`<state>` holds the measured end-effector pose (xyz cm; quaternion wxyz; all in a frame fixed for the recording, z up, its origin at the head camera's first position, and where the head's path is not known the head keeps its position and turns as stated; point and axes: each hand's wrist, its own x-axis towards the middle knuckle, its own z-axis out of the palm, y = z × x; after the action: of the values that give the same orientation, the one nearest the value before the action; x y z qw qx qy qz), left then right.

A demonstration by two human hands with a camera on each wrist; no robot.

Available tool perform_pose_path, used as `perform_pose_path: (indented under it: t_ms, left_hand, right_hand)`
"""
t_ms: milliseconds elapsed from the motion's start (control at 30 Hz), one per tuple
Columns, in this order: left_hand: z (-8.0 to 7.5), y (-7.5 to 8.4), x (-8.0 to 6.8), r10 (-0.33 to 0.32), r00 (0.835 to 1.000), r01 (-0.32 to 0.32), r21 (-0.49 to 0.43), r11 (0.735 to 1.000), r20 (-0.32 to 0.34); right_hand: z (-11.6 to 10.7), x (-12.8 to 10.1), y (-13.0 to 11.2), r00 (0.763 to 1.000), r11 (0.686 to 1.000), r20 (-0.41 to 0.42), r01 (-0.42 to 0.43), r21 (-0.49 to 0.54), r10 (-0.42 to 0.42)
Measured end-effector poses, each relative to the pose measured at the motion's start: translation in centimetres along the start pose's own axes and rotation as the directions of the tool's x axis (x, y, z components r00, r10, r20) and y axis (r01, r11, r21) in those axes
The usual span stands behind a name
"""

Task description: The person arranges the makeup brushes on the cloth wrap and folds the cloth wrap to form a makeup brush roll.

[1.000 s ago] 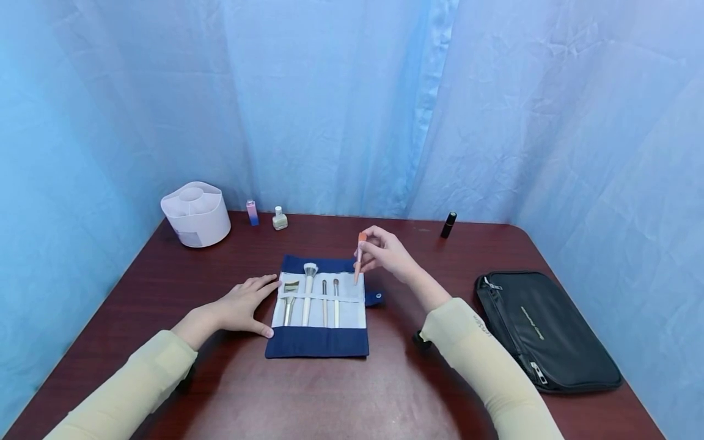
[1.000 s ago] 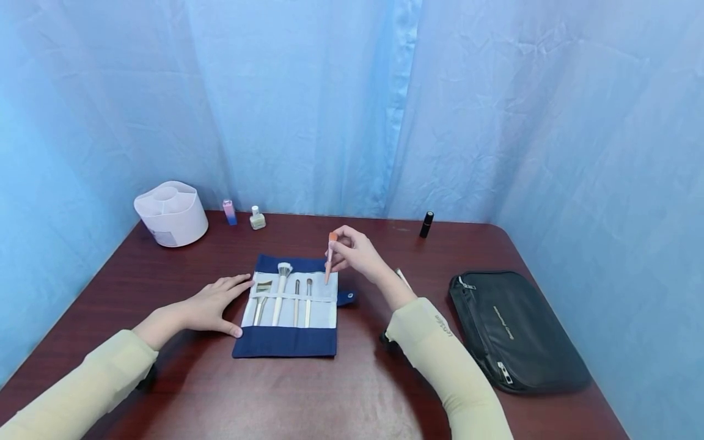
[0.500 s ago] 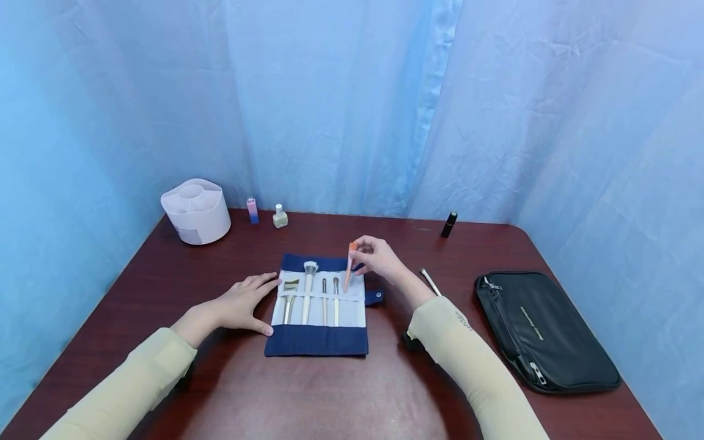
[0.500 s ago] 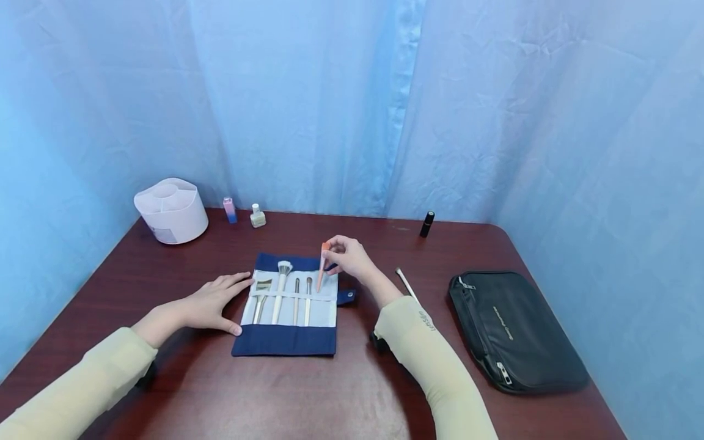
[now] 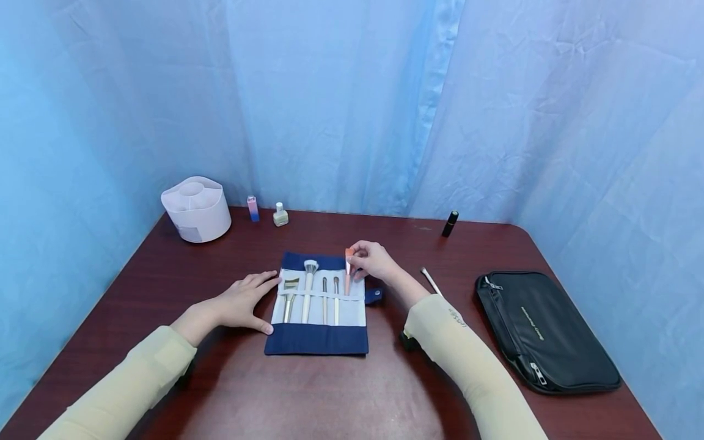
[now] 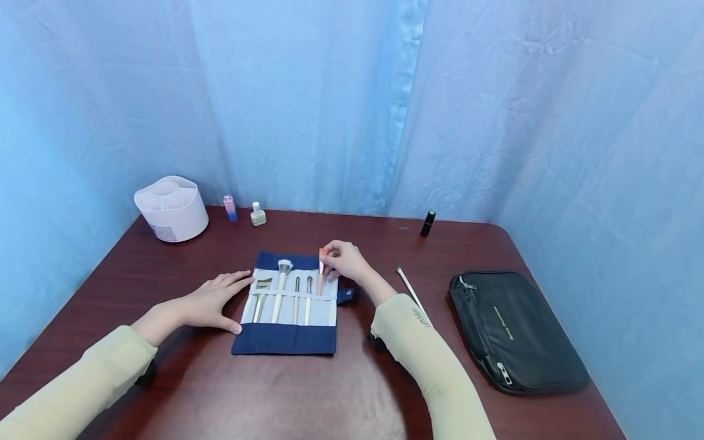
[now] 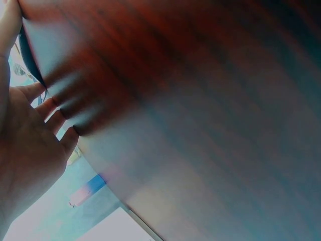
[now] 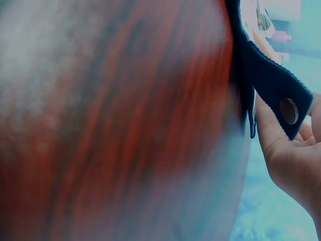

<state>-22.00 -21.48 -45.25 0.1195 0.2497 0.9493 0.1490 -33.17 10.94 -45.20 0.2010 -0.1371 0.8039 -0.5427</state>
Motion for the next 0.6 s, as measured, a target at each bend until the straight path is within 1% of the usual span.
perform_pose_path:
  t_ms: [167, 233, 300, 367, 467, 600]
  left_hand:
    - [0.07, -0.02, -0.01, 0.001, 1.000, -0.001, 0.002, 1.000, -0.002]
    - [0.08, -0.03, 0.01, 0.001, 1.000, -0.001, 0.001, 1.000, -0.003]
    - [0.10, -0.06, 0.02, 0.001, 1.000, -0.001, 0.001, 1.000, -0.002]
    - [0.11, -0.09, 0.02, 0.000, 1.000, 0.000, -0.001, 1.000, 0.000]
    - [0.10, -0.10, 0.02, 0.001, 1.000, -0.001, 0.001, 1.000, 0.002]
    - [0.05, -0.10, 0.06, 0.001, 1.000, -0.001, 0.000, 1.000, 0.003]
  right_hand:
    - [0.27, -0.11, 0.02, 0.999, 1.000, 0.028, -0.015, -0.023, 0.016]
    - [0.29, -0.16, 0.06, 0.999, 0.998, 0.037, -0.013, -0.058, 0.015]
    - [0.29, -0.24, 0.09, 0.999, 0.993, 0.048, 0.001, -0.115, 0.004]
    - [0.22, -0.28, 0.12, 0.998, 0.982, 0.059, 0.021, -0.189, -0.010]
    - [0.08, -0.45, 0.04, 0.997, 0.953, 0.076, 0.052, -0.298, -0.031]
    - [-0.13, -0.72, -0.23, 0.993, 0.917, 0.101, 0.089, -0.389, -0.054]
